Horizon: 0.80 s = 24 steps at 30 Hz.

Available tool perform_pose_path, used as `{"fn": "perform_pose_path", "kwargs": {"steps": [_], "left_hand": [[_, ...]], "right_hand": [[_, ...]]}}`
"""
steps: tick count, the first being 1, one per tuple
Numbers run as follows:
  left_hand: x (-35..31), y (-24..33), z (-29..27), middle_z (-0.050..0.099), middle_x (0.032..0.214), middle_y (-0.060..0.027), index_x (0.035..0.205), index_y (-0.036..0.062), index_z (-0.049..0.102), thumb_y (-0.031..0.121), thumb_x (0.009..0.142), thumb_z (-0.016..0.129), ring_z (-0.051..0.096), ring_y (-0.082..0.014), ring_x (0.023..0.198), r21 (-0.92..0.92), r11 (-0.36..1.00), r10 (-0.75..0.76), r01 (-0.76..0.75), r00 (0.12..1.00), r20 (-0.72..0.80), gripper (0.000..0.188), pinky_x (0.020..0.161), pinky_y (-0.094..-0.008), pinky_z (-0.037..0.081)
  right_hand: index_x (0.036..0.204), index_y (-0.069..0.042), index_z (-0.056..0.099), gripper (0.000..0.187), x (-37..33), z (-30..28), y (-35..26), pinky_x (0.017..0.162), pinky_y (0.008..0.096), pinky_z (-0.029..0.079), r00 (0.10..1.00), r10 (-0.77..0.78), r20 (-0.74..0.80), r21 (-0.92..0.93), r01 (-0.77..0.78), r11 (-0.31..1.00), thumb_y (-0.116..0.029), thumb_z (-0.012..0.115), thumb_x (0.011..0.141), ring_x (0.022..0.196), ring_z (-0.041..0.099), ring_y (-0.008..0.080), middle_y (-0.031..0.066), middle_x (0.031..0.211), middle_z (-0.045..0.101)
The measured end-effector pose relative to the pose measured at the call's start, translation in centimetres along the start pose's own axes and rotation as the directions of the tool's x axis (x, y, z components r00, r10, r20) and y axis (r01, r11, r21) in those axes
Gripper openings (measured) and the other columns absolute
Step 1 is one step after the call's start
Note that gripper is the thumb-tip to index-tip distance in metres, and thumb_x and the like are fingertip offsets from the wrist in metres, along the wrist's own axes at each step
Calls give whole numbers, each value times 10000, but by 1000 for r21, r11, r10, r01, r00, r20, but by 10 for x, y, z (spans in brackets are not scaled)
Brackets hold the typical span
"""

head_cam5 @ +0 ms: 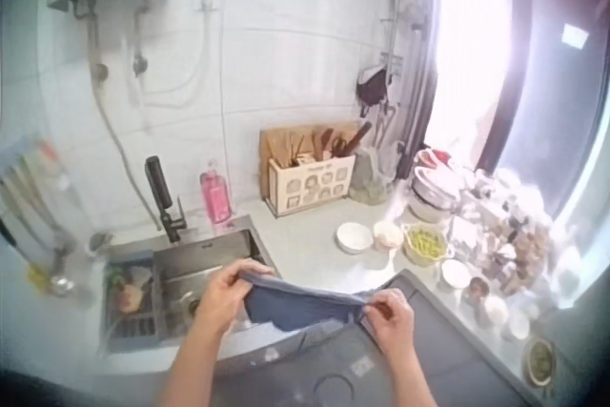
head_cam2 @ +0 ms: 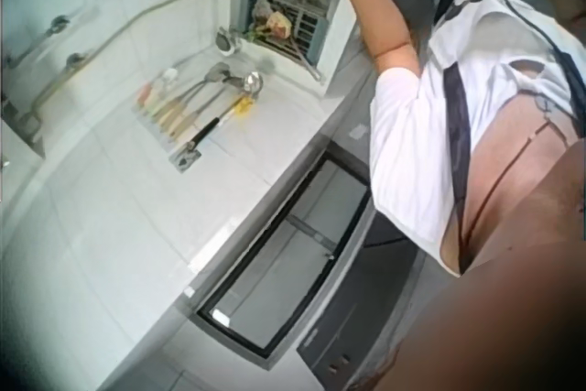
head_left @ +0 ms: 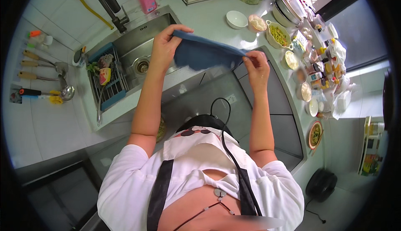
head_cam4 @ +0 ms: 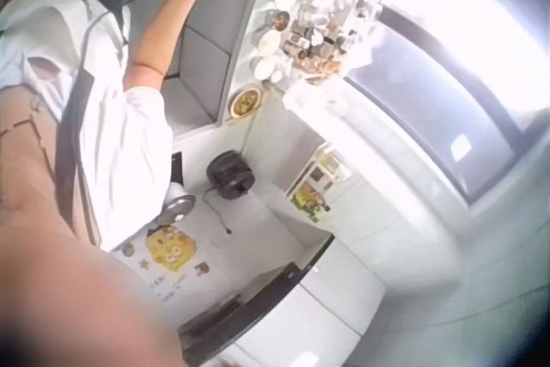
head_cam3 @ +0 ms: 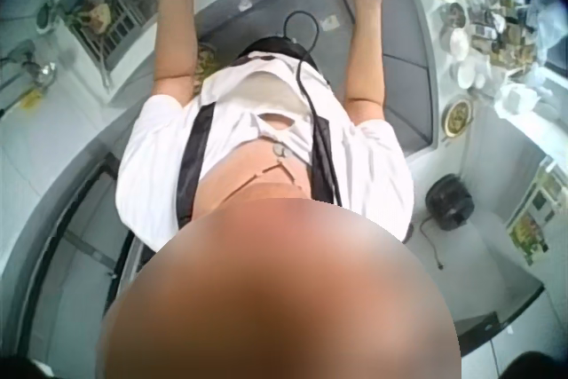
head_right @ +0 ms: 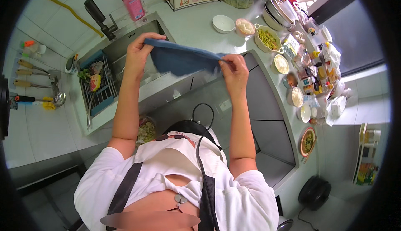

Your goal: The person rinses a blue cloth under a running faucet, wrings it out, and then uses it to wipe the different sides of the faucet fixture.

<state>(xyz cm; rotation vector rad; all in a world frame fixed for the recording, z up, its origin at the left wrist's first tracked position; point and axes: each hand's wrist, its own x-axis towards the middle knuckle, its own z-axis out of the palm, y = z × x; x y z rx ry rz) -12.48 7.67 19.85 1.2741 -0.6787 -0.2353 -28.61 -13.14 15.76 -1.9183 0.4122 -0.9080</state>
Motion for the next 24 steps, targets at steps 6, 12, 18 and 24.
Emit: {"fn": "perform_pose_path", "kwargs": {"steps": [6,12,18,24], "left_hand": [[0,-71,10,609,841,-65,849,49,598,-58,697,479,556,-198,796,446,887,102,-122,992,69,221,758,-286,422],[-59,-181,-3,601,883,-107,840,93,609,8,661,490,556,-286,824,725,662,-223,193,973,-55,231,735,-341,431],[-74,-171,-3,612,868,-110,866,73,603,71,750,480,577,-276,793,593,619,-304,516,853,-425,169,700,-335,444],[-98,-147,-7,608,805,-107,886,56,598,71,764,478,576,-212,733,444,608,-266,658,696,-668,172,666,-282,438]], "right_hand": [[783,-27,583,114,21,-1,51,546,232,412,994,-9,113,-225,34,974,0,622,680,598,483,111,48,809,525],[821,-101,602,96,26,10,170,611,331,446,816,268,512,-358,-81,930,-120,599,726,651,555,238,81,798,574],[947,-115,578,259,89,39,186,735,334,448,702,14,712,-335,322,885,-114,629,693,885,551,243,70,999,551],[1321,-214,289,864,135,76,192,990,487,225,229,-52,972,-129,705,697,-300,728,581,1270,193,328,135,1386,199]]}}
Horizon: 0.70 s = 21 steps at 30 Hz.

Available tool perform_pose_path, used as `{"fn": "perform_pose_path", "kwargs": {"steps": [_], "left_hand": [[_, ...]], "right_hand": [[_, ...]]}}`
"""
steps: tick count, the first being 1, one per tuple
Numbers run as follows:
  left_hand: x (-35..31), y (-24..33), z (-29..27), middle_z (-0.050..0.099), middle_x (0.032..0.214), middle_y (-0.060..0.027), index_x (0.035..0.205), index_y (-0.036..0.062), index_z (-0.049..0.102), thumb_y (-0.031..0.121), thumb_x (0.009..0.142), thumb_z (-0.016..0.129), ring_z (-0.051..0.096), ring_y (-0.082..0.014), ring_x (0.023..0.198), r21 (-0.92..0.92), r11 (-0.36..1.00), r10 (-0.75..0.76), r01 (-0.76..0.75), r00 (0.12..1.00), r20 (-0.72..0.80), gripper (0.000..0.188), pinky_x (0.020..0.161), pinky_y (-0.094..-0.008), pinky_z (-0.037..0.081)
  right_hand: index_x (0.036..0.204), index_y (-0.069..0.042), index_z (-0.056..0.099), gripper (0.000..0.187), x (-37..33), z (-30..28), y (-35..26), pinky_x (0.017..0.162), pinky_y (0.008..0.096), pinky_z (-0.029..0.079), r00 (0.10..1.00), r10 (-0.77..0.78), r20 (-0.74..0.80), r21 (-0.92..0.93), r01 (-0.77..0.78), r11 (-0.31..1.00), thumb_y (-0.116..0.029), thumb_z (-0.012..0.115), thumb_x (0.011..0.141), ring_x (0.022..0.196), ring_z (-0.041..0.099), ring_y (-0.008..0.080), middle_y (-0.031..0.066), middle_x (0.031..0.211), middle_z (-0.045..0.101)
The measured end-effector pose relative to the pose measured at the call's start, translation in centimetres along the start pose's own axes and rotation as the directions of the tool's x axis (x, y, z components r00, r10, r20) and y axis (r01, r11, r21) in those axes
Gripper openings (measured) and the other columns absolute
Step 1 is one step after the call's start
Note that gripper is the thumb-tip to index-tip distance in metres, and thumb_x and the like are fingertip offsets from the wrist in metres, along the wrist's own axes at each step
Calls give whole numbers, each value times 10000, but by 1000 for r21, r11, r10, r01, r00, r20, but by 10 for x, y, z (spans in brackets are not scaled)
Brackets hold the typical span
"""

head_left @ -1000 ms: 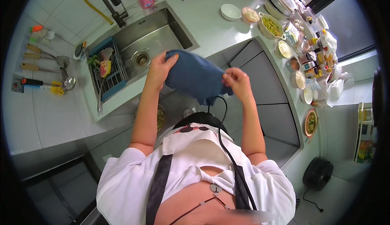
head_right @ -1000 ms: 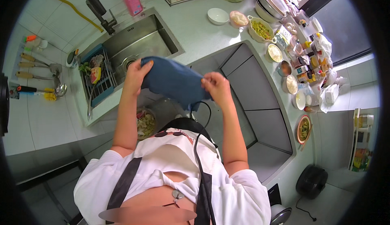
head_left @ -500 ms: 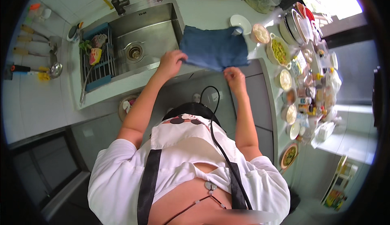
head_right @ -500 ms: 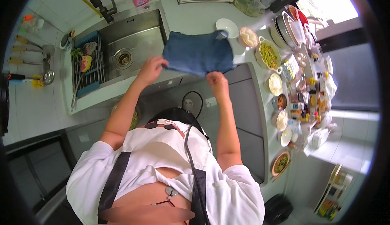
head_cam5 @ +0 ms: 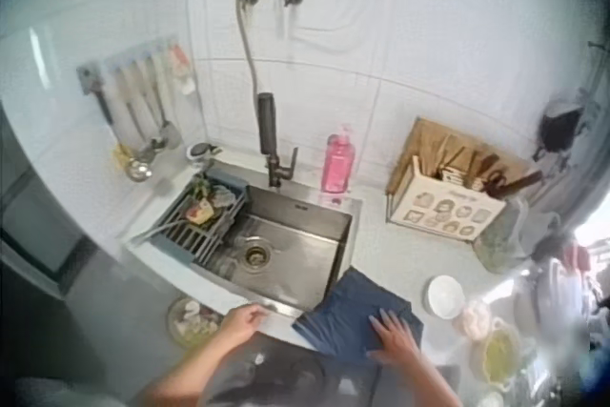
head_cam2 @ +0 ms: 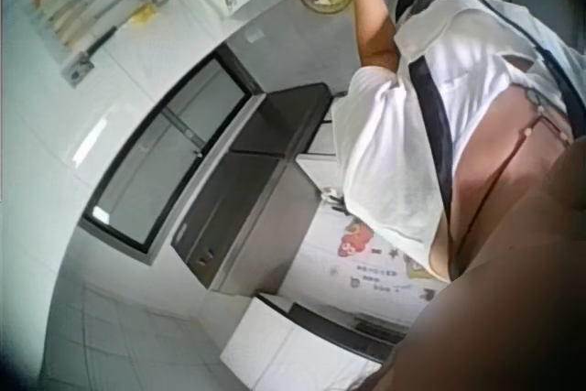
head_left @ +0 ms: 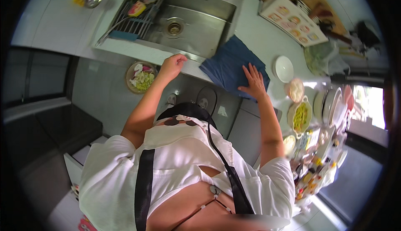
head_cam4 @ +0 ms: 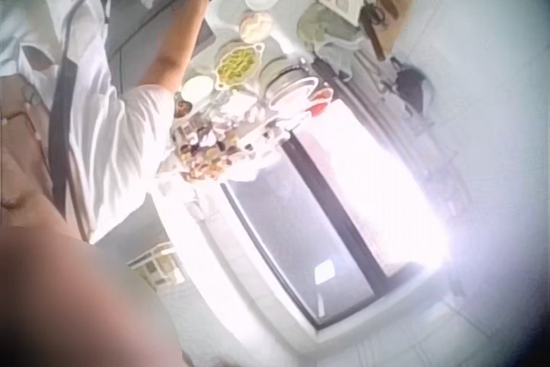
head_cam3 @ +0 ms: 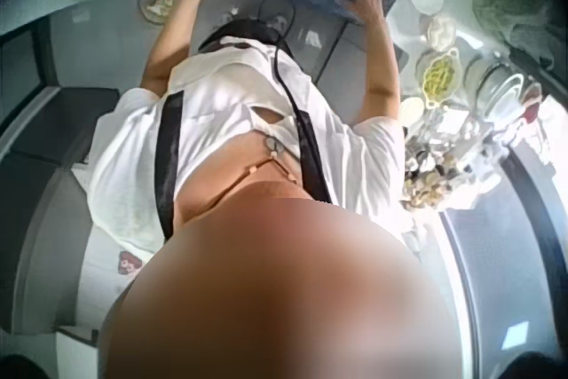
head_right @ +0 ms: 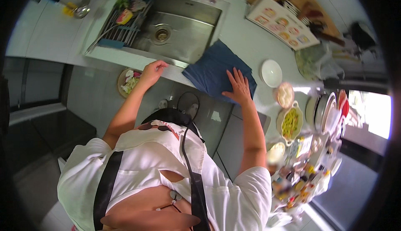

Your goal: The person rinses a blue cloth under a running faucet, wrings it out, and then uses it to wipe the different sides of the faucet fixture.

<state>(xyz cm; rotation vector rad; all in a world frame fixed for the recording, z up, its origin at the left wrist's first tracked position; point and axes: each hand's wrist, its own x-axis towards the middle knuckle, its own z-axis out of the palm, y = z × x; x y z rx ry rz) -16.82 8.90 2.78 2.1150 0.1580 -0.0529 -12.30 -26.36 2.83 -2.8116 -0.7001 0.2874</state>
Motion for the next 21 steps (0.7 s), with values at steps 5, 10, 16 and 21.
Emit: {"fn": "perform_pose_path", "kwargs": {"steps": [5,10,16,21], "left_hand": [[-21,-44,-33,596,780,-84,886,33,593,51,775,472,559,-159,724,-152,978,-157,147,986,-59,166,672,-255,430],[-19,-75,-68,579,821,-42,906,-18,571,-3,806,448,526,-107,776,-538,832,-217,137,972,-88,159,726,-224,413],[-29,-121,-149,596,799,-57,874,-22,580,-10,798,442,544,-112,746,-592,802,-181,80,977,-114,158,691,-219,430],[-55,-196,-211,580,821,-28,894,8,578,10,817,458,534,-95,766,-658,739,-312,142,939,-148,143,681,-201,421]], "right_hand": [[1343,-230,239,962,13,26,-19,998,525,168,974,-188,129,-81,199,977,-402,735,537,1289,128,337,133,1406,141],[1319,-264,266,845,37,67,-113,994,519,189,961,-262,87,-180,274,945,-311,715,605,1278,175,294,101,1374,220],[1313,-284,264,783,106,91,-212,1004,494,189,939,-341,54,-302,341,891,-276,687,654,1270,196,278,83,1370,231],[1311,-302,267,742,169,99,-304,1009,476,189,868,-485,103,-280,493,824,-260,664,685,1273,195,258,73,1368,242]]}}
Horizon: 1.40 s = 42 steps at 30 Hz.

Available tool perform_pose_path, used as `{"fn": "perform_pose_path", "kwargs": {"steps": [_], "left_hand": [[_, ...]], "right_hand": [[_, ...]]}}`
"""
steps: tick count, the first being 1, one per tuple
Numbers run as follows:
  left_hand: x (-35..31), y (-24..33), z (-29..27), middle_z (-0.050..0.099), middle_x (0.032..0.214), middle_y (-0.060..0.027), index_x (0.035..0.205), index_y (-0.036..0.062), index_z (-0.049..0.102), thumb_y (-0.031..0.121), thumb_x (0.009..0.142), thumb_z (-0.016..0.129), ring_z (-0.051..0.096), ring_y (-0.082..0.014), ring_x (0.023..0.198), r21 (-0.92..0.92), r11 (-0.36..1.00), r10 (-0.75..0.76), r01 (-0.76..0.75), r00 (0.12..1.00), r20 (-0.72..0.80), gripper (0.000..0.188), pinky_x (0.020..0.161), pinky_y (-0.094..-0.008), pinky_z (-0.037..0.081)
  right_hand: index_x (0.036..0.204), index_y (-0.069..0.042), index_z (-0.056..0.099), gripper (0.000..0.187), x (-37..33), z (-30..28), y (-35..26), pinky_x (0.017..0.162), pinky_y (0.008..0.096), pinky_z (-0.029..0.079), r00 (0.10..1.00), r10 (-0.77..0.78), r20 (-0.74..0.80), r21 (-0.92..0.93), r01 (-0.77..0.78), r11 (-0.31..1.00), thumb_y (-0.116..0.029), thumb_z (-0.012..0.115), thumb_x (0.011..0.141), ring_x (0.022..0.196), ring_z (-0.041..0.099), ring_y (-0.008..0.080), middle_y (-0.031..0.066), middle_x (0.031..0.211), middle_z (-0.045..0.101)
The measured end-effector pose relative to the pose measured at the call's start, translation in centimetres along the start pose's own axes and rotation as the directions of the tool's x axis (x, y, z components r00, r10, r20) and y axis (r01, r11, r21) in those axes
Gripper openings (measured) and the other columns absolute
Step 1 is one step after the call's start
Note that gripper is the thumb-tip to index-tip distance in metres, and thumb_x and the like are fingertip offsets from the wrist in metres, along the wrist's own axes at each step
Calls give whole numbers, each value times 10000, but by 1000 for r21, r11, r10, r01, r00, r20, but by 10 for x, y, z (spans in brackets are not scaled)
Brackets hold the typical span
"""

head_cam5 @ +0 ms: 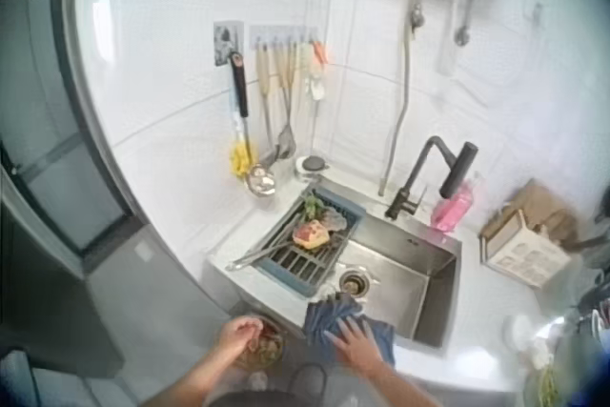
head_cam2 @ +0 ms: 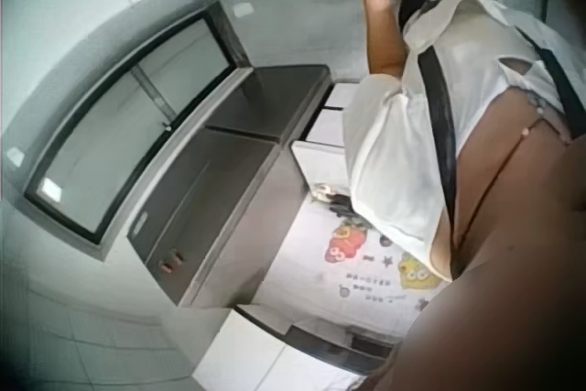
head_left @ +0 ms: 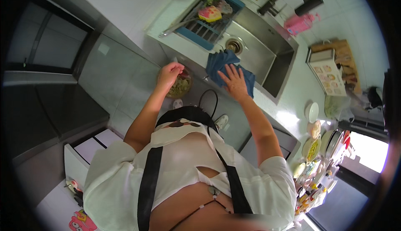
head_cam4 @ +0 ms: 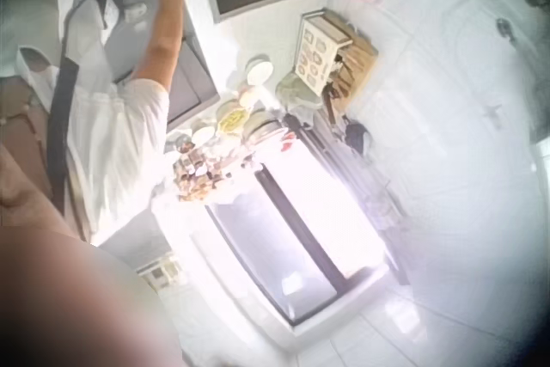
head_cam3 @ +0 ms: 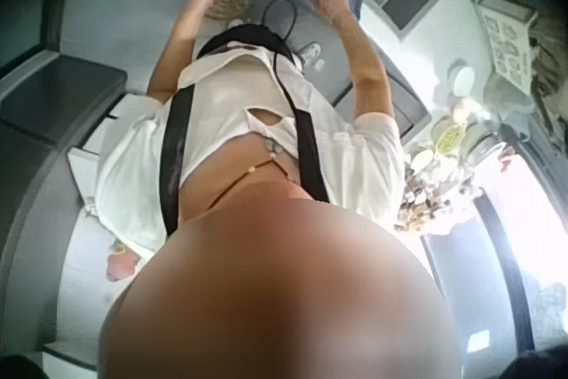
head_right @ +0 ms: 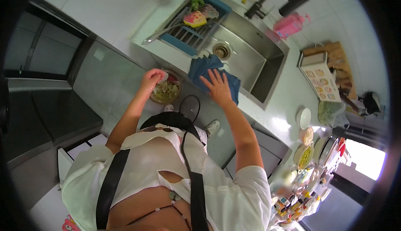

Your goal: The person rinses a blue cloth under a running faucet, wrings it out, and then uses it to wipe the different sides of the faucet fixture.

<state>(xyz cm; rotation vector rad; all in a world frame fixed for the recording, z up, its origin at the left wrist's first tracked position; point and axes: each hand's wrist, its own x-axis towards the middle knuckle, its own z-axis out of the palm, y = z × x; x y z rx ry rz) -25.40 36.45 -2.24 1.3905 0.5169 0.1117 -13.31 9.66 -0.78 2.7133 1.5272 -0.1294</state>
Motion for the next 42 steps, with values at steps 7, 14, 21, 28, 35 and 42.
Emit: {"fn": "perform_pose_path", "kwargs": {"steps": [7,14,21,28,35,42], "left_hand": [[-4,25,-91,588,894,-48,967,20,561,36,823,442,553,-112,789,-35,999,-25,19,986,-164,187,704,-223,436],[6,19,-131,582,924,-53,1028,30,537,56,835,435,550,-125,826,-50,997,-73,64,974,-213,220,736,-242,437],[10,28,-128,587,910,-48,983,39,549,72,825,453,543,-111,781,-105,992,-92,73,979,-183,189,687,-223,419],[38,34,-125,581,924,-50,987,40,547,78,823,462,545,-116,784,-78,989,-136,125,980,-147,189,689,-234,420],[58,28,-100,568,978,-39,1046,56,527,102,826,479,541,-110,823,-25,991,-131,129,985,-108,229,696,-231,423],[85,39,-82,532,1073,-91,1183,39,445,93,805,509,537,-175,901,256,964,1,66,968,-252,387,738,-291,423]], "right_hand": [[1304,-244,302,701,131,-7,-76,994,433,230,972,-220,-81,7,222,975,-195,634,688,1213,290,246,80,1341,287],[1287,-154,319,649,200,-11,-104,983,412,251,965,-196,-173,126,219,968,-196,611,709,1200,307,265,112,1317,312],[1276,-124,334,620,213,1,-112,995,408,244,961,-117,-252,231,177,957,-199,604,723,1225,290,251,104,1327,313],[1271,-110,353,622,90,-6,-67,1005,402,248,963,200,-178,276,-147,950,-145,613,707,1252,269,252,95,1339,311],[1178,-61,475,441,-28,9,-24,965,348,308,796,567,-213,415,-452,790,-50,543,742,1163,402,281,129,1244,440],[1049,-4,577,332,40,-58,0,821,255,406,513,851,115,990,-128,-57,53,414,765,893,536,169,116,986,582]]}}
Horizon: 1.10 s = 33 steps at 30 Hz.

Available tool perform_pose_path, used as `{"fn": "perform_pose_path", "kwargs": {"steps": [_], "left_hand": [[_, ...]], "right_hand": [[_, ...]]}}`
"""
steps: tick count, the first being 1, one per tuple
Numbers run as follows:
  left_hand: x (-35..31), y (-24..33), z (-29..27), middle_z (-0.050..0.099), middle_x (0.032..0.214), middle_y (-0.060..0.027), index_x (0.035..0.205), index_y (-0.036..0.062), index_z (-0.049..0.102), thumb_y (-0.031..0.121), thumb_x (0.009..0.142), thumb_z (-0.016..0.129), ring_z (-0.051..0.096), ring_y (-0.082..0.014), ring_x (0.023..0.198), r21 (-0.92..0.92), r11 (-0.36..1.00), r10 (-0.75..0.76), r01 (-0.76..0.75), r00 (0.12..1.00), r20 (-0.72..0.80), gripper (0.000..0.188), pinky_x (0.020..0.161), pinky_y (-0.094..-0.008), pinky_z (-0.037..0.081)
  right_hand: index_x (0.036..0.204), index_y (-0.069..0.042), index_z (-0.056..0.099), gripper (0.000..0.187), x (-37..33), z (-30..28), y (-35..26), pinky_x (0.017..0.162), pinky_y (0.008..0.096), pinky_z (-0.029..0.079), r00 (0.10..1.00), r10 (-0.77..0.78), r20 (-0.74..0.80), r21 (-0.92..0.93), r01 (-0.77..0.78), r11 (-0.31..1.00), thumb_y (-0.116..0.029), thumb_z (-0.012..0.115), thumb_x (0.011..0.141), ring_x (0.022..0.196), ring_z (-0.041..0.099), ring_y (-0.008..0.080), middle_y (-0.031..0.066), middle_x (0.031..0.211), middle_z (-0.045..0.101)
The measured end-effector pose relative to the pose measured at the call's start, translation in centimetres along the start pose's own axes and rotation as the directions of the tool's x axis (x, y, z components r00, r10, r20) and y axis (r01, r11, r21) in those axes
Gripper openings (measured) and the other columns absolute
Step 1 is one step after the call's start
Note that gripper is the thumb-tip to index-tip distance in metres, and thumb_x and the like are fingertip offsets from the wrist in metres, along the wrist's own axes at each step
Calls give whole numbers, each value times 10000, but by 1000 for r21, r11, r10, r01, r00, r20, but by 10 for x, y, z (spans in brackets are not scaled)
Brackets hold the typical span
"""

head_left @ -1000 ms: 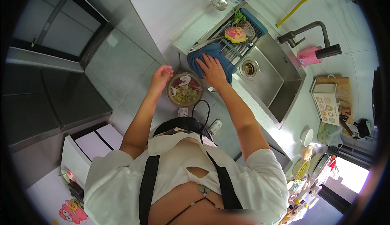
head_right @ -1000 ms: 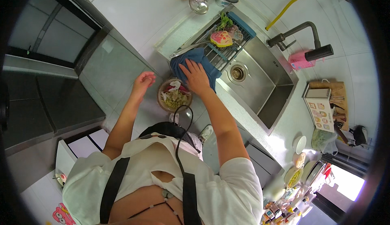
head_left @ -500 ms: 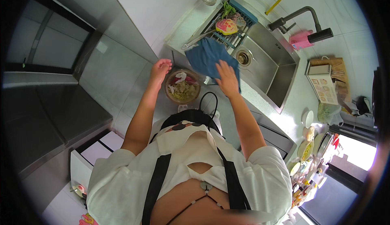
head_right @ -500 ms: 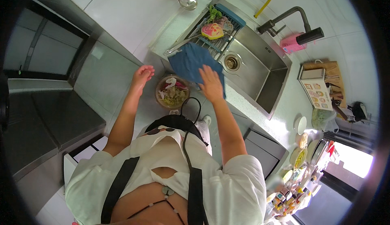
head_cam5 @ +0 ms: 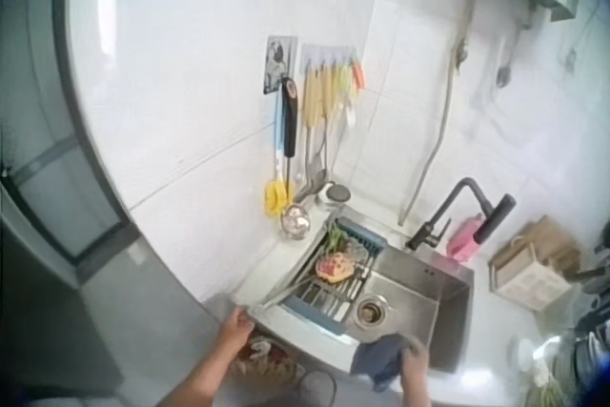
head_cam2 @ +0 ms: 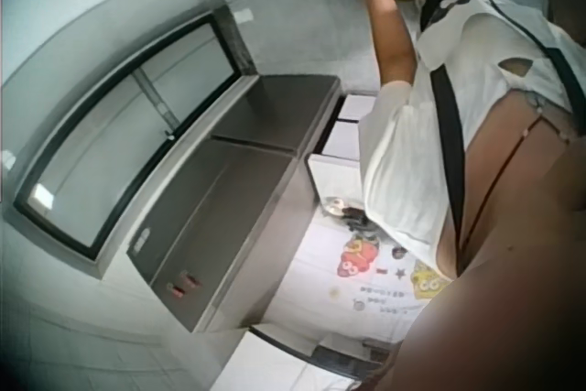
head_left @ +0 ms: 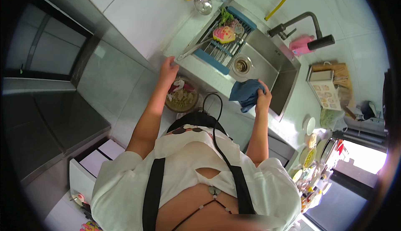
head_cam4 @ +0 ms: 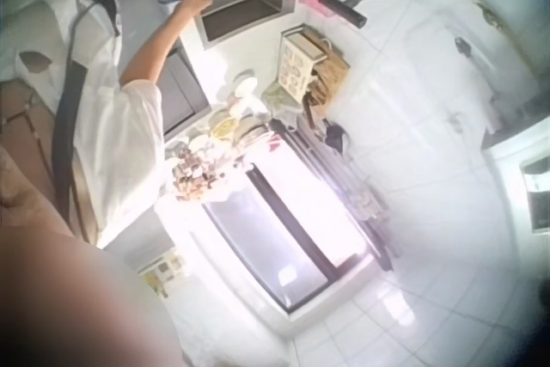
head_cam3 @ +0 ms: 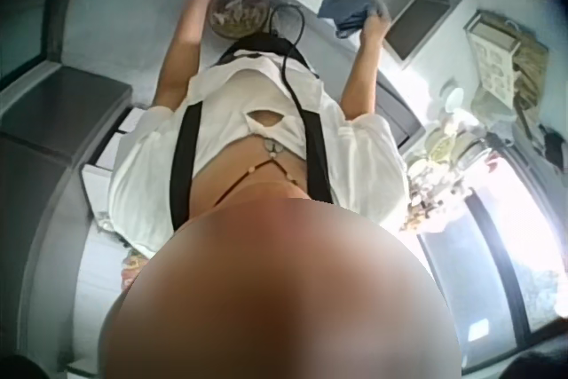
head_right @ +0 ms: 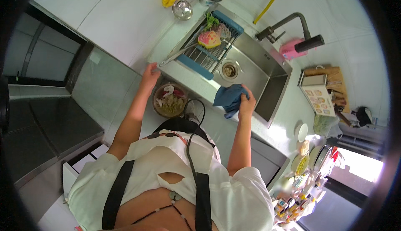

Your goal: The person rinses a blue cloth under a running faucet, wrings it out, and then uses it to wipe the different sides of the faucet fixture.

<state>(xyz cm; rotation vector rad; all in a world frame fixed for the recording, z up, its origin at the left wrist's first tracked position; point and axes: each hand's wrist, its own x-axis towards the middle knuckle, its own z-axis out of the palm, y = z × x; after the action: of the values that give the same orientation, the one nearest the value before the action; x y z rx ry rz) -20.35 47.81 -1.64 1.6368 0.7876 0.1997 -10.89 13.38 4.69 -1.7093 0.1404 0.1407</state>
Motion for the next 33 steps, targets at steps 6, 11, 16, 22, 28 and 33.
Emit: {"fn": "perform_pose_path", "kwargs": {"steps": [6,11,16,22,28,33], "left_hand": [[7,-2,21,577,982,-116,1135,-5,493,109,816,522,554,-166,859,-136,990,45,-42,999,13,340,745,-288,427],[-14,1,28,597,842,-39,1021,-6,564,131,839,511,538,-102,774,-203,976,-11,77,952,307,234,689,-225,418],[-19,17,28,588,842,-11,1020,21,574,175,854,513,509,-82,758,6,999,22,-31,801,598,234,682,-215,412],[-8,-2,9,573,909,-12,1003,46,571,119,832,521,513,-89,793,-337,929,-67,151,967,247,192,679,-212,402],[-17,10,-16,581,978,-33,1040,69,556,204,865,506,542,-121,869,-311,932,-156,188,980,126,227,751,-249,423],[-32,-4,-31,582,989,-45,1047,61,554,210,867,504,552,-134,886,-378,910,-158,168,986,58,239,756,-254,428]], "right_hand": [[1068,35,549,334,48,57,-73,838,268,415,981,8,192,285,-63,957,51,402,769,926,544,193,131,1043,557],[1094,49,520,338,77,98,-103,837,272,420,936,33,349,390,-178,903,36,397,778,942,544,201,150,1063,547],[1092,27,530,336,118,147,-100,820,263,424,860,18,509,459,-290,840,32,387,788,934,541,195,129,1048,555],[1196,3,448,407,175,216,-95,873,287,403,861,-216,460,509,-57,859,51,411,793,970,528,198,136,1109,522],[1266,-47,360,549,239,276,-16,954,334,317,654,-215,725,52,259,965,-50,557,754,1196,352,288,174,1302,353],[1238,-53,382,600,252,304,5,897,380,377,554,-278,785,-515,832,207,-231,614,714,1128,376,377,174,1287,361]]}}
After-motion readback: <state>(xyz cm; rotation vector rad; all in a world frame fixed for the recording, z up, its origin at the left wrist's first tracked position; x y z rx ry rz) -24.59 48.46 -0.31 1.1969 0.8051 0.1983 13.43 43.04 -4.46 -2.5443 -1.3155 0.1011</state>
